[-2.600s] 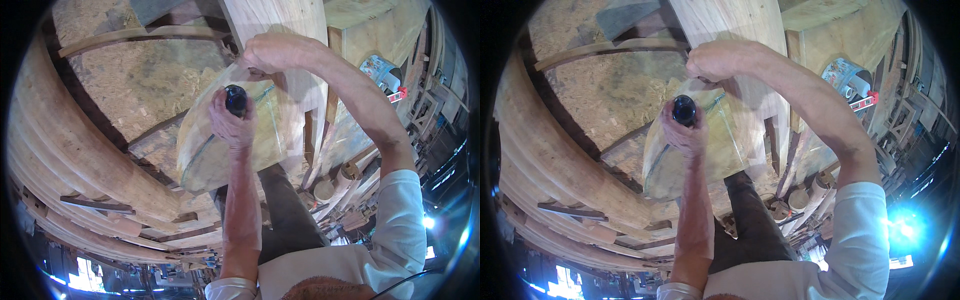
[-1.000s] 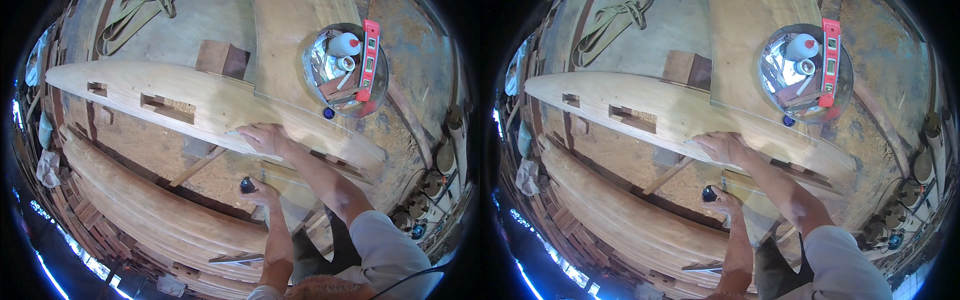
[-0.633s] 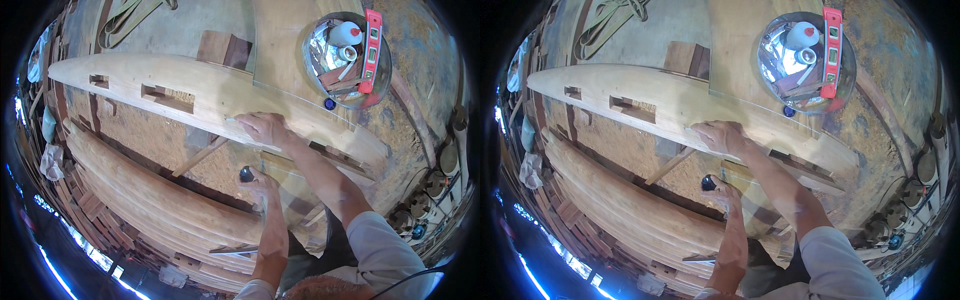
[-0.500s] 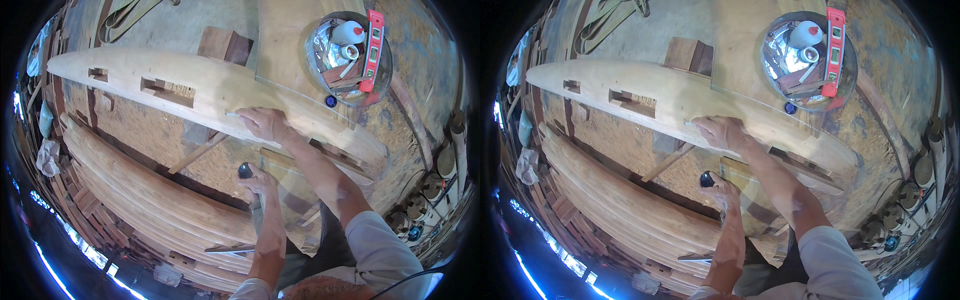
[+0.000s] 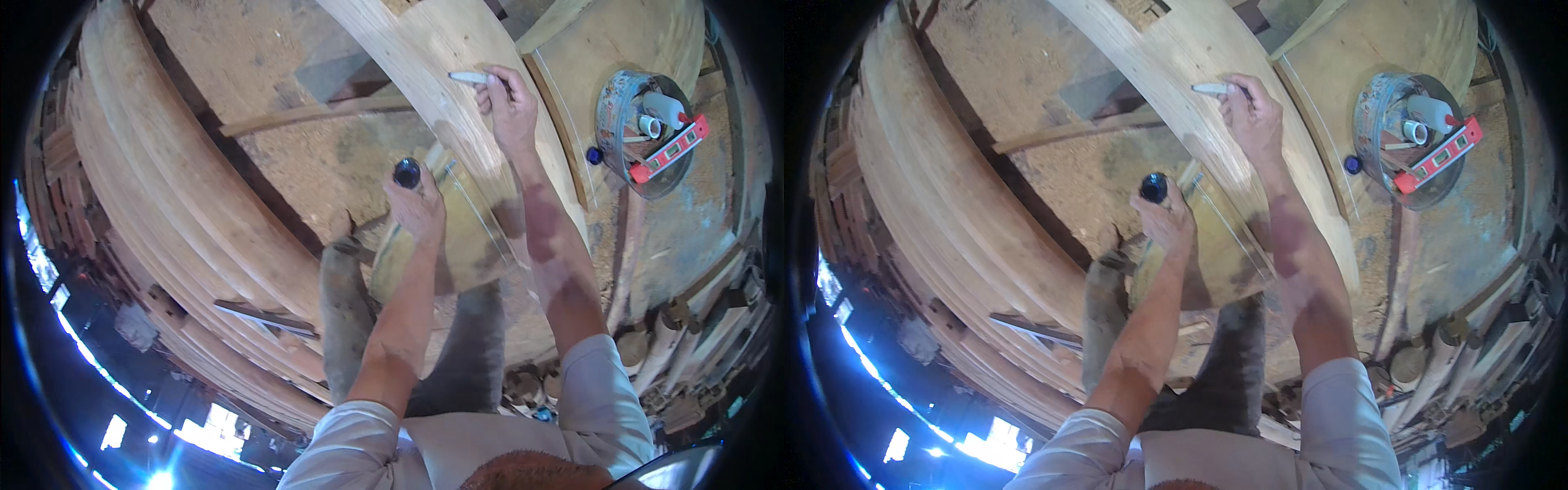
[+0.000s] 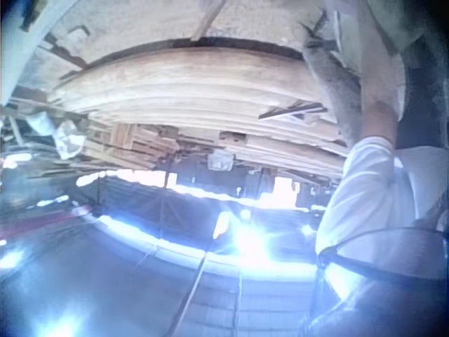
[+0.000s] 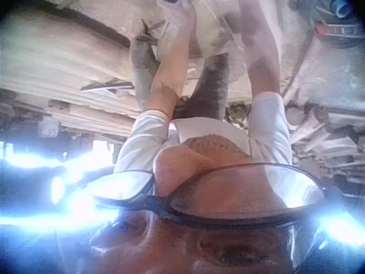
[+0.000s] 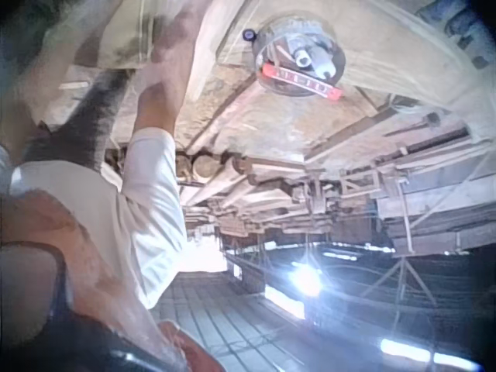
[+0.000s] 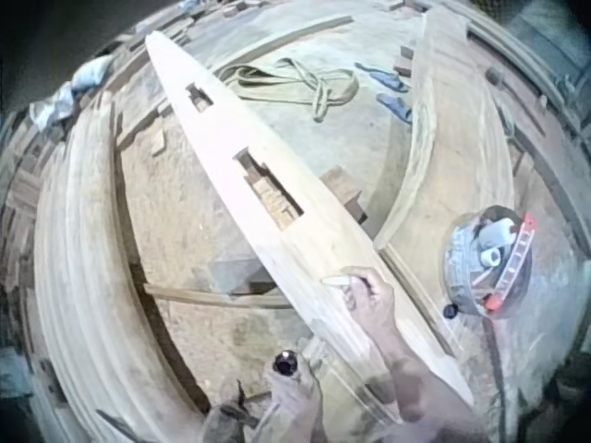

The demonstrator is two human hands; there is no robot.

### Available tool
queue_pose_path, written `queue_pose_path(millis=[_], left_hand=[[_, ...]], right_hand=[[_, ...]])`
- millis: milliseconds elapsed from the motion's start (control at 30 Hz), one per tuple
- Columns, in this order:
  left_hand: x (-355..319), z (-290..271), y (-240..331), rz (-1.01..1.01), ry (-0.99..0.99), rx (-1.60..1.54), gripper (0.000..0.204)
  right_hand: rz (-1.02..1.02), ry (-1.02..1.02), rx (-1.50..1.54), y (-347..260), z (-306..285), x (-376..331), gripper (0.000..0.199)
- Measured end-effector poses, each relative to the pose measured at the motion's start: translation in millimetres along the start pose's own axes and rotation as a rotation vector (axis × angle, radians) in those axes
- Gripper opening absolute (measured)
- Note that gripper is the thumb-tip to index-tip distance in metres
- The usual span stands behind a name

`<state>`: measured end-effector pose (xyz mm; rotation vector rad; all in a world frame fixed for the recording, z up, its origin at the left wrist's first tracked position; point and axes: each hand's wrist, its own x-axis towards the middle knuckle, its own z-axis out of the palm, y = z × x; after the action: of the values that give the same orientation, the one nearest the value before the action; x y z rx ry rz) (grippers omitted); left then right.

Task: The person applies glue from a small blue bottle to the edges and joints of a large wooden structure using a small stick. They repeatedly dip the stick into the bottle and spread the glue along seams and into notches on the wood.

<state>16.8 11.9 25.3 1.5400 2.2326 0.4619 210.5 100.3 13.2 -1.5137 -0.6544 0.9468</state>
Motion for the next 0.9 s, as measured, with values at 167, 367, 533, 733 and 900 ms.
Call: queue_pose_path(millis=[167,367,533,733,900], left_hand=[[3.4,-0.2,-4.7,-0.073,-0.098,-0.156,0.063],[1.8,2.3,-9.9,-0.021,-0.055,-0.091,0.061],[17.7,-16.3,3.5,-0.140,-0.264,-0.465,0.060],[87.5,-26.9,41.6,0.251,-0.424,-0.460,0.059],[152.4,8.3,87.9,0.707,-0.299,-0.337,0.060]], right_hand=[[0.072,0.037,0.035,-2.2,5.2,4.8,0.020],[0.156,0.067,0.153,-7.6,6.0,1.2,0.021],[0.148,0.187,0.200,-14.2,-2.2,0.1,0.023],[0.281,0.321,0.215,-16.9,-24.6,-54.9,0.020],[0.296,0.605,0.187,-34.4,-68.1,-143.7,0.020]])
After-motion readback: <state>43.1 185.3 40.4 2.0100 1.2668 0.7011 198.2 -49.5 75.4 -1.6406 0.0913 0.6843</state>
